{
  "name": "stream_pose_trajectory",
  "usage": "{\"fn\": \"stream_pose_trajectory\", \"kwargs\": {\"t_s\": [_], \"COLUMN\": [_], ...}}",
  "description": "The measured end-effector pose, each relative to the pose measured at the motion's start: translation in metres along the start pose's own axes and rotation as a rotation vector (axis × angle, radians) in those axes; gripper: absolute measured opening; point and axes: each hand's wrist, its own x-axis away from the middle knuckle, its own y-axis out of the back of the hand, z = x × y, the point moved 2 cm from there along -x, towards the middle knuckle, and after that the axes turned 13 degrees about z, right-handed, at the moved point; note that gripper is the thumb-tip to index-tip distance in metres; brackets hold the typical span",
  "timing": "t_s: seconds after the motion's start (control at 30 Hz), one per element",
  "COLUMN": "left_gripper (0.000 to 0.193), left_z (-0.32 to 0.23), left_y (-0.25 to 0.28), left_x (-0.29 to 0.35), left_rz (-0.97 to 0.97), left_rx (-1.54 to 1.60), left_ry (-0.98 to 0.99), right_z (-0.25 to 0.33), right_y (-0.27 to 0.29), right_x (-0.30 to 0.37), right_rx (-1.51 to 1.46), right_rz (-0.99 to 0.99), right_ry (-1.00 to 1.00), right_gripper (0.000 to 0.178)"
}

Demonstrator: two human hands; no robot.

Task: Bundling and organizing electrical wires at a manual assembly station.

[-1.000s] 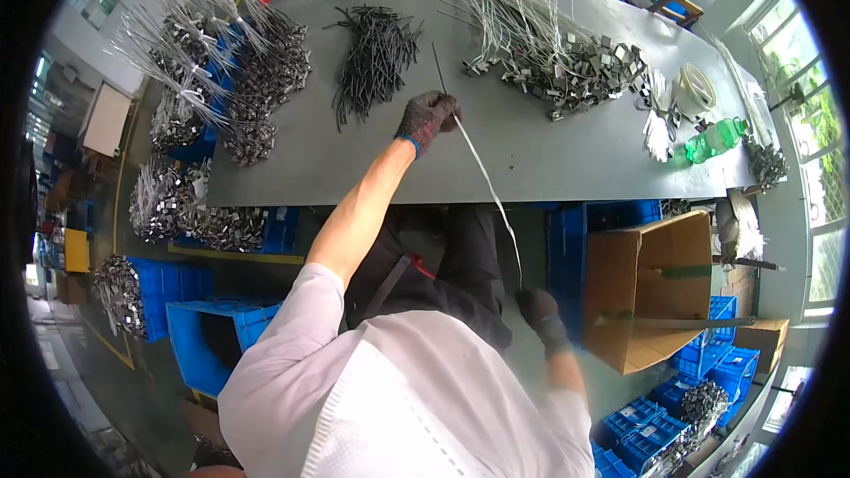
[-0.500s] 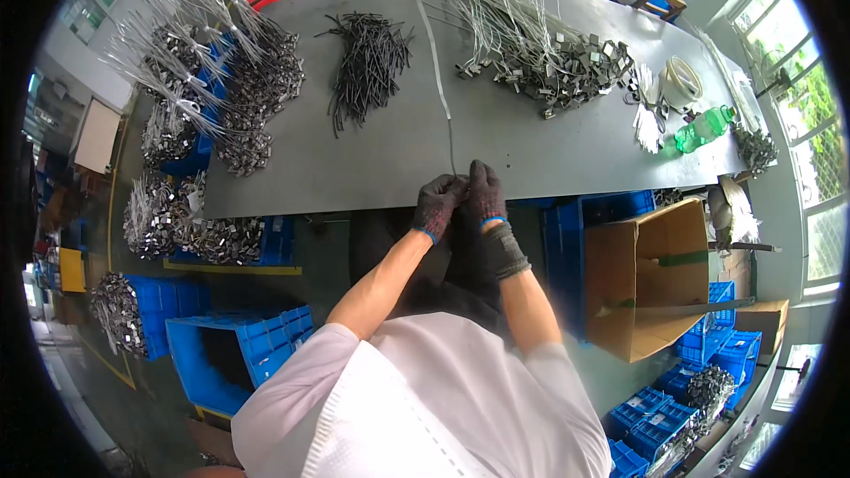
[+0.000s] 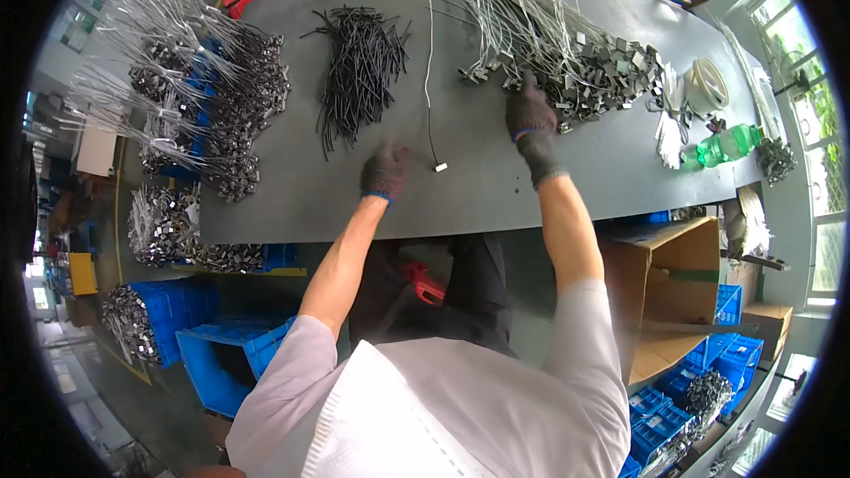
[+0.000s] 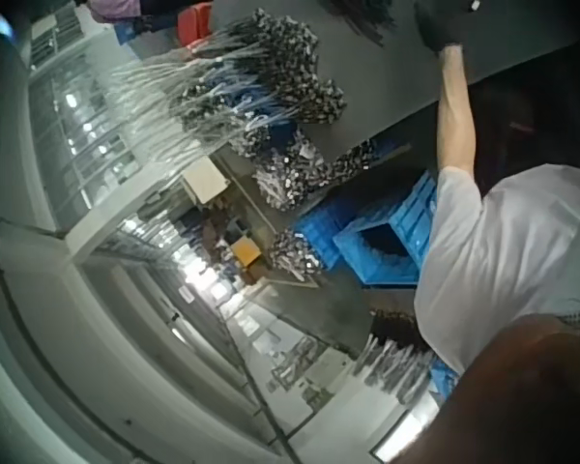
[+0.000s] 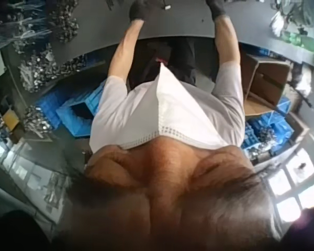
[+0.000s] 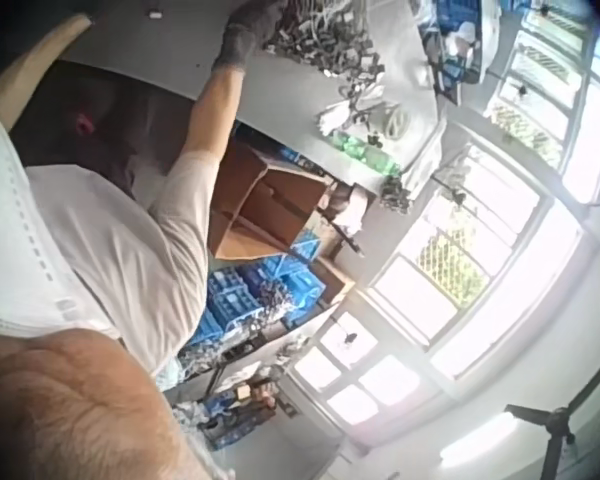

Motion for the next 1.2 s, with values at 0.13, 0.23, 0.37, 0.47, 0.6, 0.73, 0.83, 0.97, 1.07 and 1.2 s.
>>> {"fn": "stream_pose_trajectory", "kwargs": {"t_s": [0.13,0.23,0.37,0.47,0.6,0.73,0.83,0.97,1.07,1.2], "left_gripper": [0.051,0.05,0.04,0.033,0.029,0.031,0.04,0.034,0.019,0.01], "left_z": [0.038,0.063,0.086,0.098,0.11,0.103,0.093,0.095,0.113,0.144], "left_y": [0.066,0.096,0.102,0.093,0.092,0.093,0.089,0.087,0.091,0.078], "left_x": [-0.015,-0.028,-0.042,-0.047,-0.043,-0.037,-0.034,-0.032,-0.024,0.004], "left_rz": [-0.356,-0.185,-0.03,-0.07,-0.043,0.098,0.133,0.064,-0.007,0.19], "left_rx": [-0.4,-0.453,-0.459,-0.524,-0.532,-0.576,-0.582,-0.507,-0.372,0.862], "left_ry": [0.427,0.58,0.554,0.533,0.587,0.515,0.527,0.538,0.412,0.637], "right_z": [-0.028,-0.033,-0.039,-0.036,-0.026,-0.031,-0.043,-0.053,-0.067,-0.093], "right_y": [-0.009,-0.025,-0.031,-0.032,-0.041,-0.067,-0.084,-0.072,-0.06,-0.049], "right_x": [-0.035,-0.016,0.032,0.051,0.021,-0.02,-0.03,0.001,0.078,0.201], "right_rx": [-0.067,-0.078,-0.071,-0.136,-0.201,-0.201,-0.072,-0.146,-1.486,-1.27], "right_rz": [0.129,0.083,-0.054,-0.103,-0.049,0.044,0.161,0.056,0.337,0.253], "right_ry": [0.03,0.074,0.077,0.036,0.014,-0.065,-0.17,-0.134,-0.239,-0.177], "right_gripper": [0.057,0.057,0.053,0.05,0.048,0.051,0.049,0.045,0.034,0.025]}}
